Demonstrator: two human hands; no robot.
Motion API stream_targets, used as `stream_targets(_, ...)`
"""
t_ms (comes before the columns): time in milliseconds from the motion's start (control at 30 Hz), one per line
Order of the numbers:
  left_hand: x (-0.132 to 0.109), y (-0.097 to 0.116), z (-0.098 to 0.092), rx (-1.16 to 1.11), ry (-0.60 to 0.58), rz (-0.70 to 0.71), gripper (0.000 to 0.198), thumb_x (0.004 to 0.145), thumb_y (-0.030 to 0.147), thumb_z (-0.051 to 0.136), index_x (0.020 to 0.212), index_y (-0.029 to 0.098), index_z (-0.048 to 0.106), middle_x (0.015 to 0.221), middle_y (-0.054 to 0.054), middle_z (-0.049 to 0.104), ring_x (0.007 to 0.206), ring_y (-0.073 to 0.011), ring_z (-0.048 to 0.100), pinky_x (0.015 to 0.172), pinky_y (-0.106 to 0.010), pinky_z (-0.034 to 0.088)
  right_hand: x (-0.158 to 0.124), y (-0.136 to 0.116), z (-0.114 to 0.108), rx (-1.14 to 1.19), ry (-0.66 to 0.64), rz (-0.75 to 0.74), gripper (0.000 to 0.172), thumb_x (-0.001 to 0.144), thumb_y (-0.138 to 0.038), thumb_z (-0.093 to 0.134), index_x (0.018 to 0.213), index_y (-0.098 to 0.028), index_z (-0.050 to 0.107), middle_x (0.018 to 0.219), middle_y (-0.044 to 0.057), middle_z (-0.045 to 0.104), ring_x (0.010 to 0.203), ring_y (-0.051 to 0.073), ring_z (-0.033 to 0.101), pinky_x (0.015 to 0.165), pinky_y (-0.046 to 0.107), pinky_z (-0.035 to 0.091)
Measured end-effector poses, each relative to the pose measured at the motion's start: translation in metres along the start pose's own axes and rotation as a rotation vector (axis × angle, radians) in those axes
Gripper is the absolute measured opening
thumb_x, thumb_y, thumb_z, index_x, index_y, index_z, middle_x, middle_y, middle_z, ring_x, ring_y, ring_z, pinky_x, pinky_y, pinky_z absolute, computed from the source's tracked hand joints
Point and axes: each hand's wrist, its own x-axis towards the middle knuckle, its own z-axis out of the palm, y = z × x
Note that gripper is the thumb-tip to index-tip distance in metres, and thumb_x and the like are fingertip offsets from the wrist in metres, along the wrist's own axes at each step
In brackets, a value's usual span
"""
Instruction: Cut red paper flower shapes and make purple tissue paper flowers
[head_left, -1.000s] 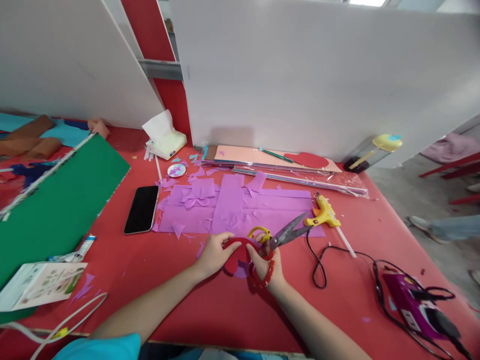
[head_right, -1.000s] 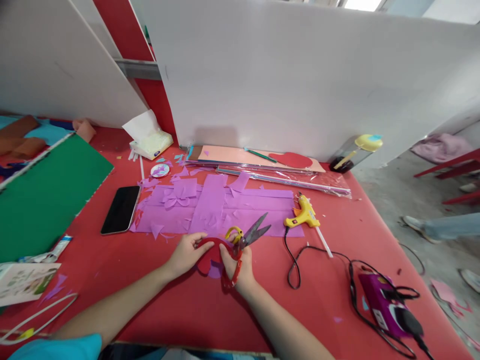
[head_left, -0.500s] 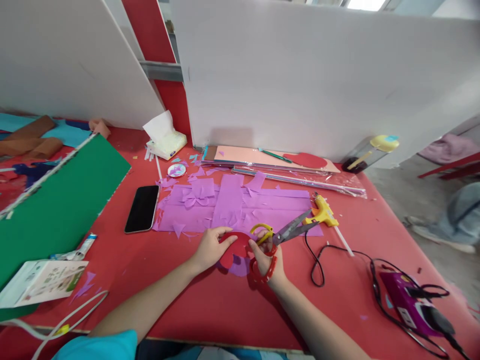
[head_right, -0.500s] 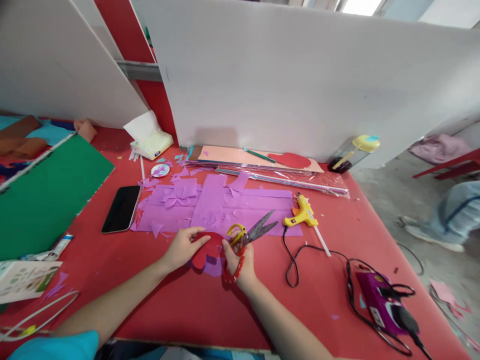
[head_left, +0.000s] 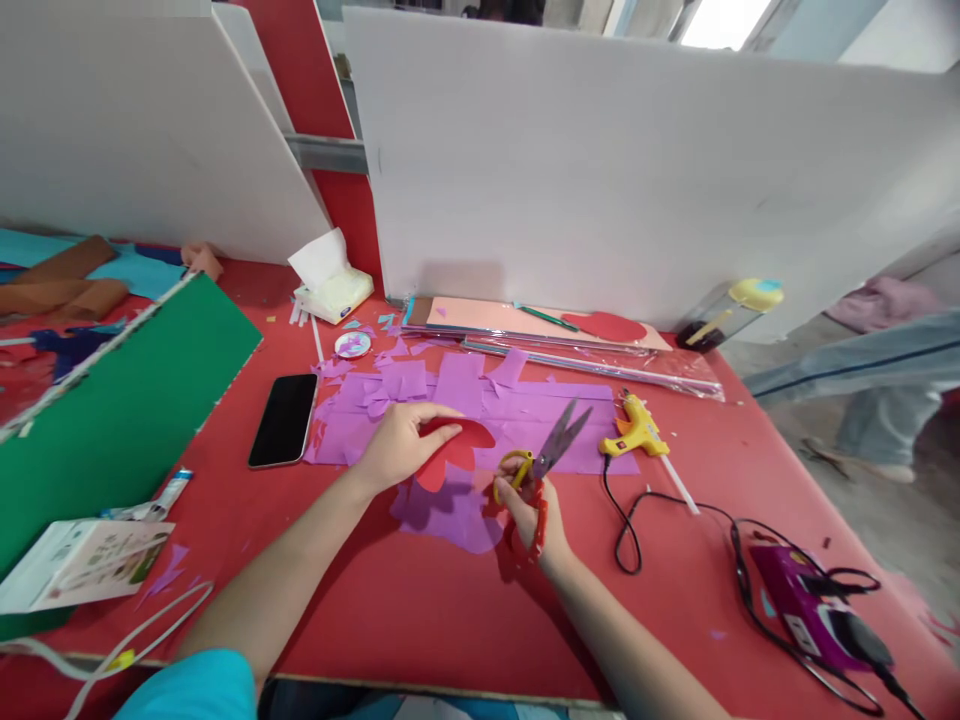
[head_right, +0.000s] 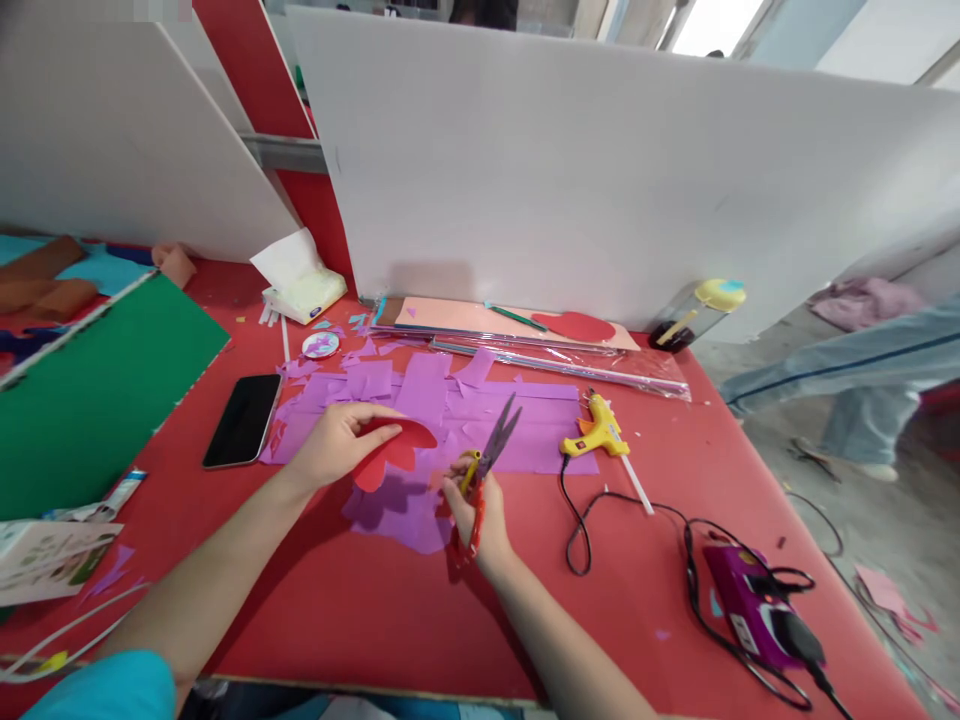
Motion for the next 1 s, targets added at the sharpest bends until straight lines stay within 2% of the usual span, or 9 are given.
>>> stream_targets(100,0.003,0.011,-0.006,-0.060,0.031,0.004,0.022,0.074,0.031,0.060,0.087,0.015,0.068,0.085,-0.006,0.071,0.076,-0.0182,0.065,0.071,-0.028,0.054,-0.001,-0.004,-0.003,-0.011,-0.103,0.076,0.021,0.073,-0.035,0.056,0.083,-0.018,0.050,0.070,-0.001,0.050,0.053,0.011,0.049,0.049,0.025,0.043)
stream_targets(200,0.004,0.019,-0.008,-0.138,0.048,-0.006,0.019,0.071,0.028,0.062,0.084,0.015,0.068,0.082,-0.004,0.071,0.072,-0.0167,0.066,0.067,-0.026,0.054,-0.002,-0.011,-0.005,-0.048,-0.175,0.077,0.023,0.073,-0.038,0.055,0.084,-0.018,0.053,0.073,-0.001,0.050,0.053,0.010,0.048,0.049,0.024,0.042)
stream_targets(367,0.002,0.022,-0.009,-0.180,0.067,0.003,0.017,0.069,0.026,0.063,0.082,0.016,0.068,0.079,-0.003,0.071,0.071,-0.0163,0.066,0.065,-0.024,0.055,-0.005,-0.013,-0.007,-0.097,-0.311,-0.088,0.031,0.076,-0.042,0.054,0.097,-0.020,0.053,0.091,0.004,0.053,0.079,0.018,0.052,0.069,0.030,0.045)
stream_targets(500,-0.003,0.020,-0.011,-0.182,0.085,0.006,0.018,0.070,0.027,0.063,0.083,0.016,0.068,0.081,-0.003,0.071,0.073,-0.0165,0.066,0.066,-0.024,0.055,-0.008,-0.012,-0.009,-0.146,-0.400,-0.113,0.037,0.078,-0.045,0.052,0.105,-0.020,0.050,0.101,0.006,0.053,0.091,0.021,0.051,0.078,0.032,0.042)
stream_targets(667,-0.007,0.021,-0.012,-0.110,0.093,0.021,0.019,0.072,0.028,0.063,0.085,0.016,0.068,0.082,-0.004,0.071,0.074,-0.0171,0.066,0.069,-0.025,0.054,-0.011,-0.015,-0.006,-0.215,-0.442,-0.151,0.035,0.080,-0.045,0.049,0.105,-0.020,0.052,0.098,0.006,0.052,0.088,0.020,0.050,0.078,0.032,0.041)
stream_targets(833,-0.010,0.023,-0.011,-0.038,0.074,0.019,0.018,0.074,0.028,0.060,0.086,0.017,0.068,0.080,-0.004,0.071,0.068,-0.0158,0.065,0.068,-0.025,0.054,-0.014,-0.013,-0.003,-0.182,-0.403,-0.099,0.035,0.080,-0.046,0.049,0.104,-0.021,0.053,0.095,0.006,0.056,0.083,0.020,0.053,0.072,0.030,0.044)
stream_targets(1000,-0.010,0.023,-0.011,-0.016,0.068,0.031,0.017,0.075,0.027,0.059,0.085,0.017,0.068,0.081,-0.003,0.071,0.070,-0.0154,0.065,0.068,-0.024,0.054,-0.014,-0.007,-0.003,-0.182,-0.397,-0.105,0.036,0.079,-0.046,0.050,0.104,-0.021,0.053,0.096,0.006,0.056,0.084,0.020,0.053,0.073,0.031,0.045)
